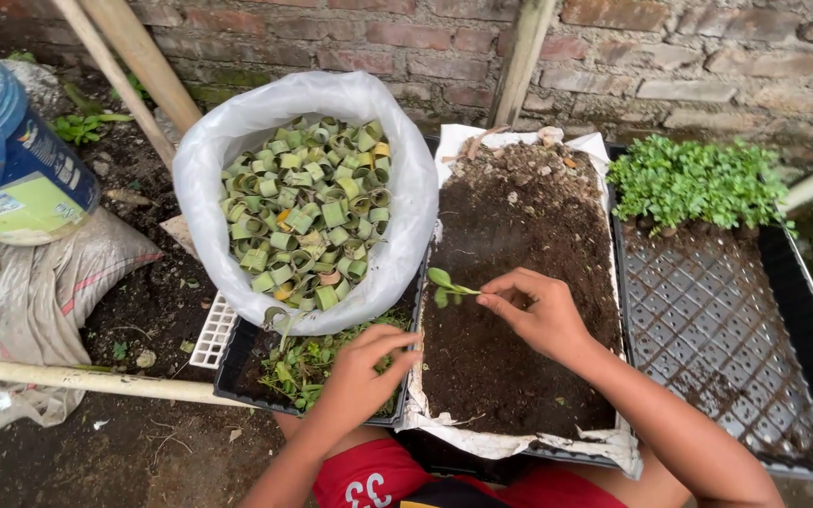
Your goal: Transplanting small green seedlings from a cluster into a larger tray filled with soil.
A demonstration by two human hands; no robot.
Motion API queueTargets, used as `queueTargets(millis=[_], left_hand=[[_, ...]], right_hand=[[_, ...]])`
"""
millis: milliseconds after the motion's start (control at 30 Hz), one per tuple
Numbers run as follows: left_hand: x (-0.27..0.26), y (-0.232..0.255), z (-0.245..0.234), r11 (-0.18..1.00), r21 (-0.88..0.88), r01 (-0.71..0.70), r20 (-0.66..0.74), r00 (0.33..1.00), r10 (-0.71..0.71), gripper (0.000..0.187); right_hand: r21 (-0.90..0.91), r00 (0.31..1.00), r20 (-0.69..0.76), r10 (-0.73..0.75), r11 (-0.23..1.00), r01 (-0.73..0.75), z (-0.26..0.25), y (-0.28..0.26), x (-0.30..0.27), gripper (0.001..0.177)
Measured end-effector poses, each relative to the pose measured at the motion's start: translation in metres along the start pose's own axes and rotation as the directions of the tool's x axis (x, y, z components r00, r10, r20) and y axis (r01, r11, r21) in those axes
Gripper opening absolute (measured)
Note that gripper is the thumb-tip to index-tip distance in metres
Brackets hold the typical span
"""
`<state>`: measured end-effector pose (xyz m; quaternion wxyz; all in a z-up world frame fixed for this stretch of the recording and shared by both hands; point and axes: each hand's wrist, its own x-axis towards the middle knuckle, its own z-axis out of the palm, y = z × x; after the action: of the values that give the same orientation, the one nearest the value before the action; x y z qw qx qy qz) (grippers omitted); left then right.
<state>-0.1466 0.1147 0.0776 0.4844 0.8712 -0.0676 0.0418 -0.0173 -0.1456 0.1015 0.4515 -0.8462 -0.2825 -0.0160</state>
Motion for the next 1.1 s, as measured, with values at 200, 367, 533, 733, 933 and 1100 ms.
queueTargets(millis=[200, 367, 533, 733, 933, 1100], left_hand=[[0.066, 0.021, 0.048, 0.667, -0.727, 0.160, 0.124, 0.987, -0.102, 0.047], [0.114, 0.005, 0.081, 0.661, -0.745, 0.091, 0.059, 0.996, -0.070, 0.035], [0.135, 0.019, 0.092, 0.777, -0.629, -0.009, 0.027, 0.999, 0.034, 0.024], [0.145, 0.036, 0.085, 0.917, -0.392, -0.070, 0.034, 0.995, 0.090, 0.028], [0.147, 0.041, 0.081, 0.933, -0.357, -0.055, 0.170, 0.978, 0.123, 0.036], [0.148, 0.033, 0.087, 0.927, -0.373, -0.046, 0.191, 0.974, 0.125, 0.037]], right_hand=[[0.113, 0.997, -0.077, -0.018, 0.993, 0.027, 0.002, -0.012, -0.006, 0.007], [0.119, 0.995, -0.079, 0.056, 0.992, -0.046, -0.015, 0.013, -0.019, 0.007], [0.094, 0.986, -0.086, 0.142, 0.987, -0.134, -0.030, 0.037, -0.028, 0.010], [-0.265, 1.000, -0.025, 0.019, 0.964, -0.025, -0.034, 0.058, -0.037, 0.018], [-0.709, 0.973, 0.110, -0.205, 0.670, 0.221, -0.009, 0.100, -0.040, 0.024], [-0.788, 0.950, 0.142, -0.278, 0.549, 0.278, -0.004, 0.110, -0.032, 0.024]])
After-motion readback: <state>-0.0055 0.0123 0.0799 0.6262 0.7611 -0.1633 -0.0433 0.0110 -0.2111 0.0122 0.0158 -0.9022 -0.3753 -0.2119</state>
